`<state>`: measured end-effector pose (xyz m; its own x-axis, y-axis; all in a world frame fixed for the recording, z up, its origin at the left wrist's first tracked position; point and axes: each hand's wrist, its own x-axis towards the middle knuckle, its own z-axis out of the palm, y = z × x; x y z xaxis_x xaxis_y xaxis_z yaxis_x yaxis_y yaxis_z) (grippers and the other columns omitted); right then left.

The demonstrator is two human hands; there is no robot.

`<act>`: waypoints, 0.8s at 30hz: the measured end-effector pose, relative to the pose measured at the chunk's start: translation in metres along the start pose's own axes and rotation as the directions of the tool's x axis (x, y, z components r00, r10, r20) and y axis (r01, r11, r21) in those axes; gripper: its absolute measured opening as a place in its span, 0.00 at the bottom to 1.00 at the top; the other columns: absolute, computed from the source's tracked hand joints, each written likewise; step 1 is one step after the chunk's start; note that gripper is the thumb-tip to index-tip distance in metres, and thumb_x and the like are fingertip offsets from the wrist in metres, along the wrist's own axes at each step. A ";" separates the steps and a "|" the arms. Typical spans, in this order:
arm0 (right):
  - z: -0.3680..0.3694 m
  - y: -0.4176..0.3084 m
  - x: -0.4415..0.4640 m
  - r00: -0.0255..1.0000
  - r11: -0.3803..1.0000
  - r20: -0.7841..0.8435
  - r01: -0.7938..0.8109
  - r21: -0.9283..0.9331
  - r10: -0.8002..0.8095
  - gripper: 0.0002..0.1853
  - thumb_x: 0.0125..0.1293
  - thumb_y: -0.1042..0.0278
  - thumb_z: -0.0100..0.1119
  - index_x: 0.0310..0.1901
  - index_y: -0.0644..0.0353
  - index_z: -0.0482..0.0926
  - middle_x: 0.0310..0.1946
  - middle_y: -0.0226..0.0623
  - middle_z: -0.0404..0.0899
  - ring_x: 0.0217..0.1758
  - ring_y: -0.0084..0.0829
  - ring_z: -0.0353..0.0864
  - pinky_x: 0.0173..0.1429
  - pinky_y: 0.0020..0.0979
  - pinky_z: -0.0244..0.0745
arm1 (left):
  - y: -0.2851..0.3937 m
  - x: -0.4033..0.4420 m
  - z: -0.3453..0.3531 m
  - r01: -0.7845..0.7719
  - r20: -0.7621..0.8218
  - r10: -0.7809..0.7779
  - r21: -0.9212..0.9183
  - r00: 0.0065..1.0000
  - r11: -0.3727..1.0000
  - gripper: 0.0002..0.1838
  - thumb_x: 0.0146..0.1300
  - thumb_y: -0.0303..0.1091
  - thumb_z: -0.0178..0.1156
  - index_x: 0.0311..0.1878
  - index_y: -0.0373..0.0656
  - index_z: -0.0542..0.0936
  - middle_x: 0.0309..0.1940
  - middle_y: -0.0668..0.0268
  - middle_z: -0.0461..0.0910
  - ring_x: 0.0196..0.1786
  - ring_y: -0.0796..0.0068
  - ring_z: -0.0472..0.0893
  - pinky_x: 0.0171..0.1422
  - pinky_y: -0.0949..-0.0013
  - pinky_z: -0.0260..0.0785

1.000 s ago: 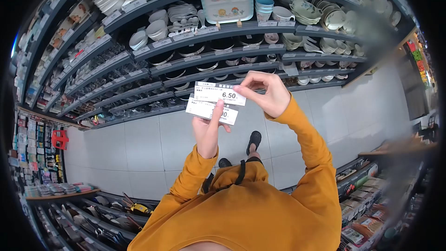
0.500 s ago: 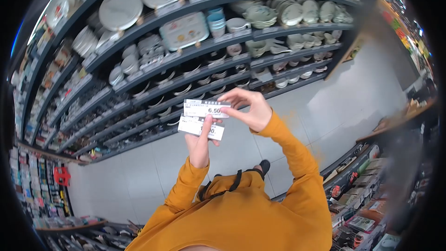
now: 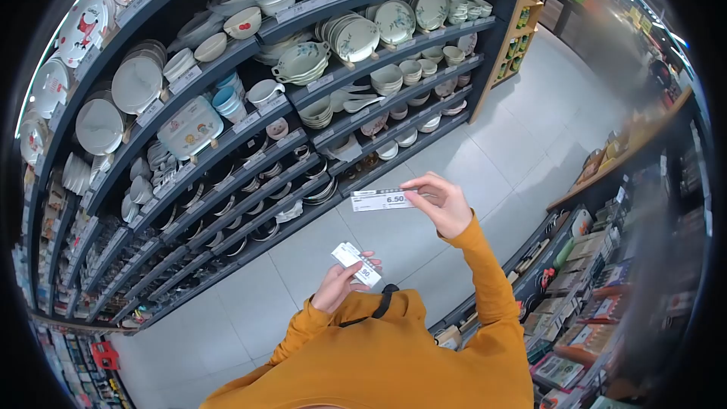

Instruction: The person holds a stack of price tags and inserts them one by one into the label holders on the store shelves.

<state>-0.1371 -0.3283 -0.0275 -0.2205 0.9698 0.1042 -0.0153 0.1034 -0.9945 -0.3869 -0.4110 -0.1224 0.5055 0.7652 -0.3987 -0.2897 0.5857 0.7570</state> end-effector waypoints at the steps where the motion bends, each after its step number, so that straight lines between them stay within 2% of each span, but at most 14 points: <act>1: -0.009 0.002 0.000 1.000 1.000 -0.014 0.002 0.013 -0.002 0.09 0.67 0.80 0.56 0.47 0.71 0.78 0.43 0.35 0.74 0.48 0.25 0.80 0.53 0.25 0.77 | 0.003 0.008 0.009 -0.007 0.009 0.006 0.029 1.000 1.000 0.22 0.75 0.39 0.46 0.66 0.38 0.67 0.56 0.61 0.78 0.55 0.74 0.80 0.46 0.74 0.77; 6: -0.039 0.005 0.006 0.997 0.999 -0.063 0.042 0.027 -0.040 0.11 0.66 0.80 0.57 0.49 0.72 0.76 0.43 0.36 0.74 0.44 0.25 0.81 0.47 0.24 0.78 | 0.012 0.040 0.033 -0.020 0.034 0.015 0.138 0.999 0.990 0.22 0.75 0.41 0.46 0.64 0.38 0.69 0.55 0.62 0.79 0.54 0.75 0.81 0.42 0.79 0.74; 9: -0.054 -0.004 0.012 0.992 0.996 -0.121 0.045 0.074 -0.036 0.15 0.65 0.79 0.59 0.53 0.71 0.74 0.43 0.36 0.74 0.39 0.23 0.81 0.42 0.22 0.77 | 0.016 0.055 0.043 -0.011 0.021 0.007 0.177 1.000 0.984 0.21 0.74 0.41 0.47 0.62 0.38 0.72 0.52 0.63 0.81 0.50 0.80 0.82 0.36 0.82 0.72; 10: -0.054 -0.008 0.017 0.979 0.993 -0.179 0.110 0.041 -0.101 0.18 0.64 0.79 0.60 0.55 0.69 0.73 0.42 0.36 0.74 0.36 0.21 0.80 0.37 0.20 0.75 | 0.017 0.059 0.046 -0.001 0.024 -0.005 0.208 1.000 0.978 0.21 0.74 0.41 0.47 0.62 0.38 0.73 0.51 0.64 0.82 0.48 0.81 0.82 0.35 0.82 0.72; 14: -0.062 -0.026 0.037 0.948 0.977 -0.240 0.212 -0.012 -0.209 0.18 0.64 0.78 0.60 0.55 0.68 0.73 0.42 0.36 0.75 0.34 0.20 0.79 0.34 0.20 0.75 | 0.016 0.076 0.046 0.012 0.042 -0.025 0.287 0.999 0.958 0.20 0.74 0.41 0.47 0.60 0.37 0.74 0.50 0.66 0.83 0.42 0.86 0.81 0.28 0.83 0.68; 19: -0.060 -0.046 0.079 0.953 0.970 -0.207 0.237 0.044 -0.224 0.18 0.64 0.78 0.60 0.55 0.67 0.73 0.42 0.36 0.78 0.35 0.20 0.79 0.35 0.20 0.74 | 0.015 0.104 0.037 0.056 0.001 -0.058 0.245 0.998 0.968 0.19 0.73 0.42 0.50 0.55 0.36 0.76 0.47 0.64 0.84 0.36 0.89 0.81 0.25 0.86 0.65; 24: -0.052 -0.060 0.135 0.952 0.953 -0.105 0.296 0.060 -0.289 0.18 0.65 0.78 0.59 0.56 0.68 0.72 0.47 0.38 0.76 0.36 0.19 0.79 0.37 0.20 0.76 | 0.039 0.133 0.025 0.033 -0.020 -0.030 0.181 0.999 0.983 0.19 0.73 0.43 0.50 0.54 0.37 0.75 0.46 0.63 0.84 0.37 0.84 0.82 0.28 0.84 0.67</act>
<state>-0.1156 -0.1922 0.0463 -0.1030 0.9161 0.3874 -0.1389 0.3725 -0.9176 -0.3105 -0.2927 -0.1331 0.4973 0.7524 -0.4319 -0.1205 0.5529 0.8245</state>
